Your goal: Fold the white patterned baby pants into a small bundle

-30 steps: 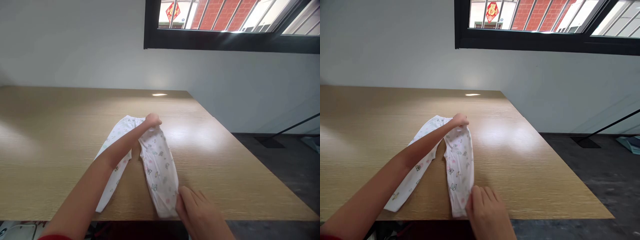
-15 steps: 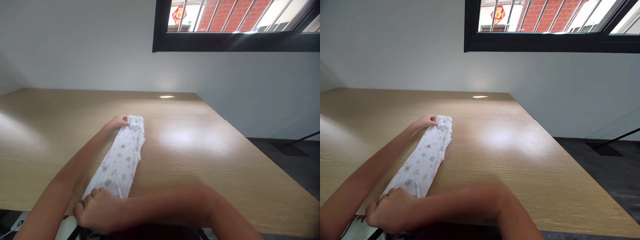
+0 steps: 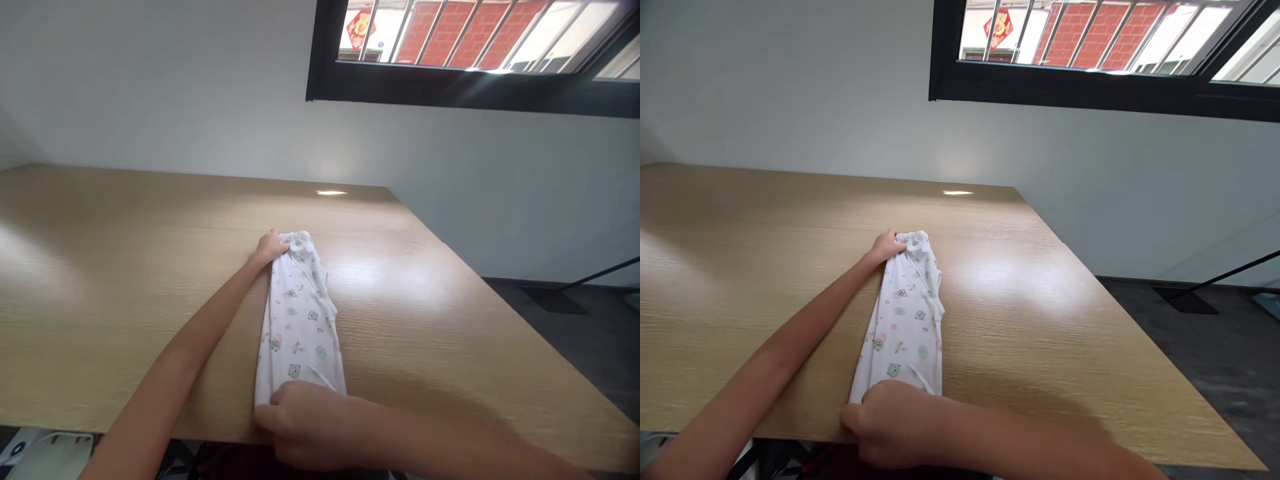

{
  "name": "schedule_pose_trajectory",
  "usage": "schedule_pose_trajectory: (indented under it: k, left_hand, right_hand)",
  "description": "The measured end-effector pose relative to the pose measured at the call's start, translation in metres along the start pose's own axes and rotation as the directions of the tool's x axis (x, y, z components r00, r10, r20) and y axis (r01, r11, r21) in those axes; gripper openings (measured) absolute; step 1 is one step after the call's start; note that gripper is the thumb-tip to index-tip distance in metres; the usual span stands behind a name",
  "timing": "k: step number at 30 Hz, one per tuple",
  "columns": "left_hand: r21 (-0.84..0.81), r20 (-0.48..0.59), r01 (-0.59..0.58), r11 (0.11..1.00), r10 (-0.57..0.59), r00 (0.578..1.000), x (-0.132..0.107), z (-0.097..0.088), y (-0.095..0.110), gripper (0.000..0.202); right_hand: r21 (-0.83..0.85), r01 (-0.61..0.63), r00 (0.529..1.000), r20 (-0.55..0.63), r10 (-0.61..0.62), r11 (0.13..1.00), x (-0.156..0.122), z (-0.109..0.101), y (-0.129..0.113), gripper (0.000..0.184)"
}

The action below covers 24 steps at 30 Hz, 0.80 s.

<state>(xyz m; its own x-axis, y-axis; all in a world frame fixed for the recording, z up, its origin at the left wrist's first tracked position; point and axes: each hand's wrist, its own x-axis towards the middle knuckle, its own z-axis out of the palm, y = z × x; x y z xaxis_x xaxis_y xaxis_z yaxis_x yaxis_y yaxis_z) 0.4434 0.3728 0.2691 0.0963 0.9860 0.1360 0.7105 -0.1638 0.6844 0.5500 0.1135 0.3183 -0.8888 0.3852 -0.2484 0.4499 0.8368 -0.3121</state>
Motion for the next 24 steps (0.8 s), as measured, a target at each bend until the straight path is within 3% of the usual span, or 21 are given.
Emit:
schedule_pose_trajectory:
  k: [5,8,11,16,21,24]
  left_hand:
    - [-0.154,-0.070,-0.078,0.985,0.068,0.995,-0.003,0.012,0.016,0.021]
    - [-0.248,-0.135,-0.168,0.954,0.137,0.981,-0.004,0.016,0.021,0.024]
    - [-0.283,-0.118,-0.181,0.942,0.153,0.981,-0.001,0.023,0.021,0.022]
    - [-0.289,-0.106,-0.164,0.943,0.139,0.985,0.004,0.029,0.016,0.015]
    - [-0.287,-0.146,-0.168,0.943,0.130,0.981,0.004,0.030,0.017,0.018]
    - [-0.290,-0.152,-0.183,0.939,0.143,0.978,0.003,0.030,0.019,0.018]
  right_hand:
    - [-0.029,0.028,0.994,-0.106,-0.031,0.999,-0.025,-0.032,-0.005,0.005]
    - [-0.056,0.075,0.983,-0.162,-0.084,0.996,-0.012,-0.042,-0.008,0.007]
    - [-0.061,0.062,0.979,-0.189,-0.073,0.996,0.010,-0.034,-0.008,0.010]
    - [-0.174,0.073,0.996,-0.037,-0.081,0.982,0.028,-0.013,-0.009,0.014]
    - [-0.201,0.120,0.991,-0.029,-0.128,0.972,0.022,-0.018,-0.013,0.021]
    - [-0.161,0.119,0.993,0.039,-0.114,0.980,0.022,-0.019,-0.012,0.020]
